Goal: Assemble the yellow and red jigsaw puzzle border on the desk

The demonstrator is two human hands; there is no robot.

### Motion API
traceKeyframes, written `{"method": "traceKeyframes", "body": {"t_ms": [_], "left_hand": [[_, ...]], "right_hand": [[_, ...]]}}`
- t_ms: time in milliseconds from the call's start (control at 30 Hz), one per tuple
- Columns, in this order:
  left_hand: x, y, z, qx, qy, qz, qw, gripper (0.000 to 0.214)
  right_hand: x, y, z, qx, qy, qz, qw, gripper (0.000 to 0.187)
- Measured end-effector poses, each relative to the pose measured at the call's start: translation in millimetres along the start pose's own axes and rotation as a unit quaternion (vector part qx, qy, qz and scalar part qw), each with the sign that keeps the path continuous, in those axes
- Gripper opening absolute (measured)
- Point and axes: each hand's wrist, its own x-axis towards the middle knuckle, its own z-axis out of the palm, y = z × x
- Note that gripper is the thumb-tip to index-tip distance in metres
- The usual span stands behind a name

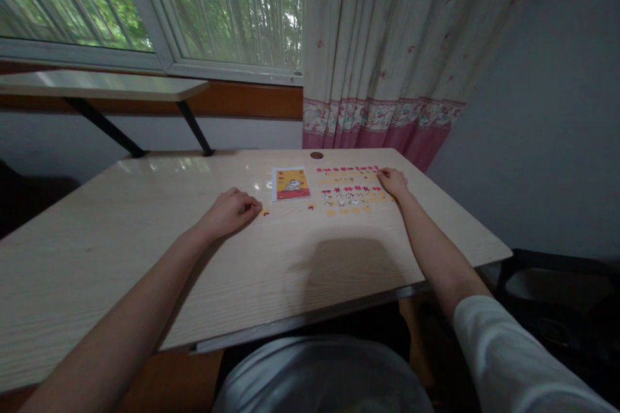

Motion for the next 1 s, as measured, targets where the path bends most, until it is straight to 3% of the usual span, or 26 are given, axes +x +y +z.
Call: {"method": "traceKeyframes", "body": {"t_ms": [133,333,667,1000], "left_hand": [[0,0,-0.9,0.0,-0.002,-0.003,1.0,0.034],[0,-1,-0.1,-0.002,0.004,0.001,1.0,0.032],[-1,0,-1.2,0.003,0.001,-0.004,1.0,0.034],[-1,1,-0.2,0.007,0.008,0.0,1.0,0.034]], "right_hand": [[8,-7,0,0.0,0.005,0.057,0.998,0.034],[29,-15,1,-0.022,-0.03,0.077,0.996,0.033],[45,-23,-3,-0.013,-0.057,0.047,0.997,0.041],[34,-29,-7,0.022,-0.053,0.053,0.997,0.017]]}}
